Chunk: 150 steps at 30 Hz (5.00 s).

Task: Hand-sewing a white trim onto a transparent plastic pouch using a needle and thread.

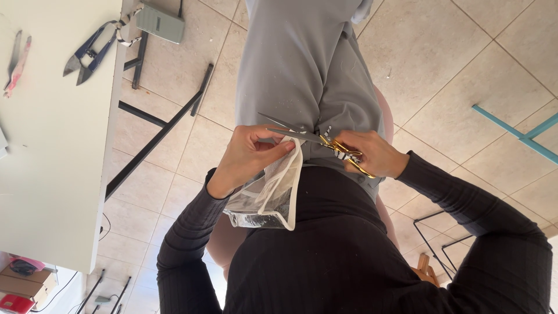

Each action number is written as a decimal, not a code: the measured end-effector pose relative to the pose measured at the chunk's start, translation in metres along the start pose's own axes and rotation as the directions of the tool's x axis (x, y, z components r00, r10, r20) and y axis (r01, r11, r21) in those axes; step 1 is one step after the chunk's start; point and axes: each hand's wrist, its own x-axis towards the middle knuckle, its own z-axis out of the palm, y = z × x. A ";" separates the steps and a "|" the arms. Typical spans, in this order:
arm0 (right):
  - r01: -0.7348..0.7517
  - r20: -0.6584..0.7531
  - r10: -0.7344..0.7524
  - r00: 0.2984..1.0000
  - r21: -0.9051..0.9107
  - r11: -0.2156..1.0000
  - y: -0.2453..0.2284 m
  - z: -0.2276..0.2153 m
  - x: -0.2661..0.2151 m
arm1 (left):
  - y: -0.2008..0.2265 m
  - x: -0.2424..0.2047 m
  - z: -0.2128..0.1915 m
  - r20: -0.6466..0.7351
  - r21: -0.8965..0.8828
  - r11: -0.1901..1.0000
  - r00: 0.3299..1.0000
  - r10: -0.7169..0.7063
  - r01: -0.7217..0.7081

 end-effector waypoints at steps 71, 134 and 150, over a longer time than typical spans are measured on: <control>0.369 0.079 -0.472 0.878 -0.741 0.561 -0.087 0.021 -0.013 | -0.058 -0.195 -0.134 -0.161 -0.184 0.443 0.472 0.867 -0.877; 0.645 0.032 -0.757 0.653 -0.549 0.532 -0.263 -0.014 0.251 | 0.031 -0.053 0.006 -0.420 -0.429 0.566 0.710 0.565 -0.704; 0.232 -0.574 0.040 0.818 0.392 0.890 -0.142 0.022 0.068 | 0.023 -0.015 0.059 -0.481 -0.068 0.743 0.674 0.560 -0.666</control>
